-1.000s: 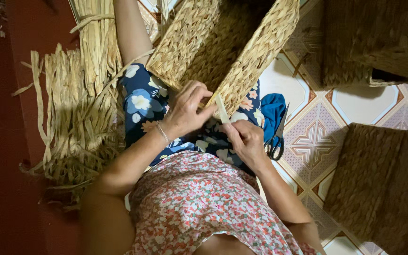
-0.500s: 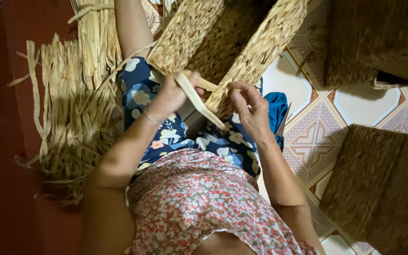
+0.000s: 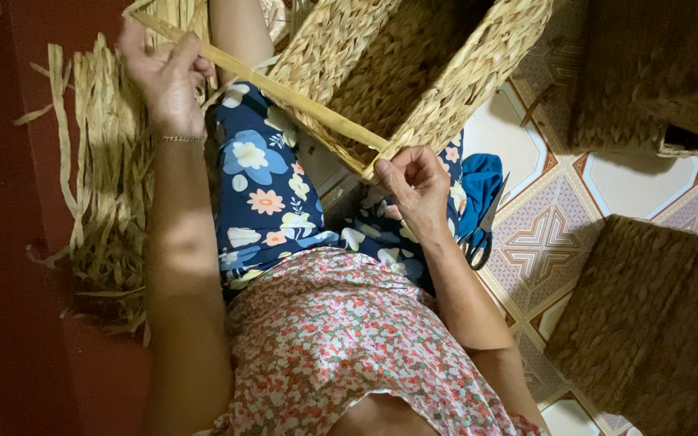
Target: The person weaves dried palm leaves into the rim of a rectangular basket, tucks and trims the edges with scissors, and wipes the basket with a blue cloth. The basket is rotated and inspected during the process.
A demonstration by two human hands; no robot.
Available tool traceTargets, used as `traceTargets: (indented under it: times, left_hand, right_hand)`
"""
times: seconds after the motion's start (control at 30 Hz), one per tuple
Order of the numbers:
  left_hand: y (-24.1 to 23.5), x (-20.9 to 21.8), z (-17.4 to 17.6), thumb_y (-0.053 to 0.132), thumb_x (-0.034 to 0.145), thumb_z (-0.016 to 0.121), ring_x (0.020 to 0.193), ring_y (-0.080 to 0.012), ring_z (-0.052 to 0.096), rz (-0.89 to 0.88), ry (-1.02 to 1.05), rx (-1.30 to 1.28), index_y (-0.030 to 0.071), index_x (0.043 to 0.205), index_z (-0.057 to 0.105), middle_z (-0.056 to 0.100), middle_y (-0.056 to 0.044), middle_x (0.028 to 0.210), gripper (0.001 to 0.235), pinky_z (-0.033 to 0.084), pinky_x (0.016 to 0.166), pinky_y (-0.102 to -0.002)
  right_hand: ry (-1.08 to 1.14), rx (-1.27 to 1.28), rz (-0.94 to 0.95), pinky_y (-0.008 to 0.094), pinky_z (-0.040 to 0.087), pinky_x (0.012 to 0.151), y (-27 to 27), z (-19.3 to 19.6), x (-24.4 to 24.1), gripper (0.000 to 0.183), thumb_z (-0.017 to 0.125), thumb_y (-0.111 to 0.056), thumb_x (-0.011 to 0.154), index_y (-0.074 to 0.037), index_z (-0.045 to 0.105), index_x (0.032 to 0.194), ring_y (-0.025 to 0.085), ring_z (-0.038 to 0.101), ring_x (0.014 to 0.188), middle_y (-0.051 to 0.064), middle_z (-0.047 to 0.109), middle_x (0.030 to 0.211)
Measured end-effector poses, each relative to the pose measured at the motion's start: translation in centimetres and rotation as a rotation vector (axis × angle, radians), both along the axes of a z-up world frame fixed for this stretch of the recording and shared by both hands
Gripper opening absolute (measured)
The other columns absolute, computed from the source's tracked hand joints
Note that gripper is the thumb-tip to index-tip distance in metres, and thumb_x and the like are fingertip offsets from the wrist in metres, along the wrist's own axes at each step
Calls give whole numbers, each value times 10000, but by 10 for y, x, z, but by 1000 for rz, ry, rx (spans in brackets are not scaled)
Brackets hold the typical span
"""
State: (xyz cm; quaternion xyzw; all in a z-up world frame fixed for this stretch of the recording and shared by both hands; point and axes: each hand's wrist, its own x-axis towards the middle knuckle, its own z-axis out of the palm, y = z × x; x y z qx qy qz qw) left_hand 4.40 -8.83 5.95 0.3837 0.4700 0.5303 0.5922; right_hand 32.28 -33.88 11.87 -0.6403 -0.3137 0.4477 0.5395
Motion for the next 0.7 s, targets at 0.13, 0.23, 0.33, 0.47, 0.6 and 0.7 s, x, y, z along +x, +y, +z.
traceTargets:
  times: [0.13, 0.23, 0.33, 0.47, 0.6, 0.7]
  left_hand:
    - [3, -10, -7, -41, 978, 750, 755, -150, 680, -122, 358, 116, 80, 1352, 507, 710, -116, 939, 462, 614, 645, -282]
    - [1, -23, -2, -10, 1029, 800, 880, -122, 711, -301, 637, 186, 45, 1349, 702, 728, -80, 1062, 339, 650, 755, -250]
    - [-4, -35, 1, -31, 741, 789, 827, -209, 672, -274, 1070, 861, -86, 1200, 678, 673, -173, 1027, 475, 607, 751, -289]
    - [2, -21, -10, 24, 994, 629, 812, -214, 713, -273, 666, 481, -56, 1197, 707, 688, -161, 1037, 231, 616, 750, -310]
    - [-23, 18, -15, 35, 1033, 561, 876, -254, 753, -423, -394, -28, -37, 1144, 581, 673, -167, 1114, 134, 665, 707, -351]
    - [-63, 49, 4, 92, 1065, 505, 909, -254, 776, -752, -253, -204, -63, 1191, 603, 716, -203, 1088, 223, 664, 811, -338]
  right_hand:
    - [66, -29, -39, 187, 431, 537, 5, 0, 3, 258, 768, -59, 955, -67, 523, 874, 17, 542, 622, -16, 622, 745]
    - [90, -72, -45, 194, 432, 496, 7, -2, 4, 256, 748, -28, 937, -76, 515, 844, 18, 540, 587, -14, 612, 722]
    - [76, -52, -66, 196, 477, 526, 7, -8, 3, 249, 730, -7, 931, -83, 516, 829, 17, 568, 611, -20, 612, 728]
    - [-100, -5, -84, 180, 391, 547, 7, -16, -2, 276, 755, 13, 924, -76, 511, 831, 1, 480, 633, -41, 547, 740]
    - [-75, -10, -73, 178, 398, 555, 6, -18, 0, 271, 760, 11, 907, -78, 515, 832, -2, 489, 635, -44, 566, 744]
    - [-34, 5, -62, 181, 424, 571, 4, -17, 1, 261, 748, 17, 913, -79, 515, 846, 4, 510, 647, -39, 575, 757]
